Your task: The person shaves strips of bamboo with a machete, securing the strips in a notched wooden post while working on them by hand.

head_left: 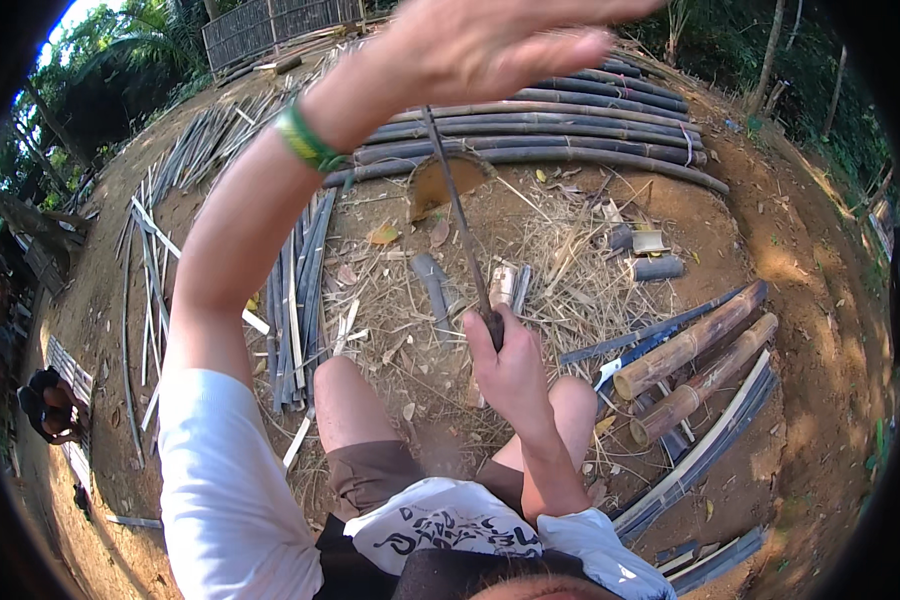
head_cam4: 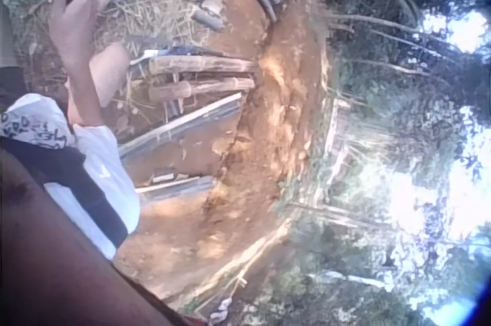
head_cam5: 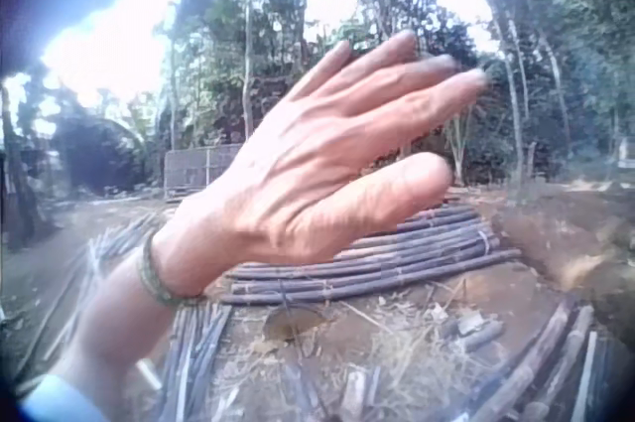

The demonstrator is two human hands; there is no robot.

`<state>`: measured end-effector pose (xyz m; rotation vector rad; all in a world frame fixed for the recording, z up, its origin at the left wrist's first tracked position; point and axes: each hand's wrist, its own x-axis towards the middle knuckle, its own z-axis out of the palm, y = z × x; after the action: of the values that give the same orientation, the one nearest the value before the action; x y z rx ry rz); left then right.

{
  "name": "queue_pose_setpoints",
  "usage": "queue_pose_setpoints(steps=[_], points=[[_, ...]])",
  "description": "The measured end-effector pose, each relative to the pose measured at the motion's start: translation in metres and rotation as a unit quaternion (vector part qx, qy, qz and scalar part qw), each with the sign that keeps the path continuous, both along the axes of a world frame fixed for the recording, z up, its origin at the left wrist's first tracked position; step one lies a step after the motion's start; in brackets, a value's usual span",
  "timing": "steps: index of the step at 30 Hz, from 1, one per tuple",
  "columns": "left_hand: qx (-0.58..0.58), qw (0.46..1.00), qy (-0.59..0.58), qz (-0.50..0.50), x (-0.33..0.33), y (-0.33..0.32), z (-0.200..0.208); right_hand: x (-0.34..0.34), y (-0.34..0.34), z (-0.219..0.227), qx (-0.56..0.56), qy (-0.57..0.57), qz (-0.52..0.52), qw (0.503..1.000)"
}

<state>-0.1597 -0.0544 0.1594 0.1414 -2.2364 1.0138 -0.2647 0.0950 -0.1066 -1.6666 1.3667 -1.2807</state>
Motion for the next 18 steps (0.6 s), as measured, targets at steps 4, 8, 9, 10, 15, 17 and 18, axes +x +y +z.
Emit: queue_pose_setpoints(steps=[4,8,9,10,15,17,18], points=[[0.223,0.962,-0.102,0.12,0.028,-0.035,-0.048,0.011,-0.005,0.003,0.025,-0.023,0.012,0.999],[0.088,0.989,-0.028,0.112,0.02,-0.035,-0.031,0.026,-0.016,-0.005,-0.01,-0.03,0.014,0.999],[0.097,0.991,0.033,0.088,0.024,-0.02,-0.03,0.025,-0.021,-0.006,-0.019,-0.055,0.026,0.998],[0.141,0.981,0.118,0.063,0.039,0.002,-0.041,0.03,-0.026,-0.005,-0.028,-0.087,0.042,0.995],[0.562,0.641,0.521,0.051,0.093,0.097,-0.193,0.076,-0.057,0.013,-0.135,-0.254,0.111,0.951],[0.597,0.581,0.539,0.124,0.109,0.123,-0.242,0.117,-0.06,0.032,-0.007,-0.377,0.2,0.905],[0.561,0.604,0.547,0.144,0.111,0.131,-0.239,0.138,-0.058,0.037,0.011,-0.366,0.215,0.905]])
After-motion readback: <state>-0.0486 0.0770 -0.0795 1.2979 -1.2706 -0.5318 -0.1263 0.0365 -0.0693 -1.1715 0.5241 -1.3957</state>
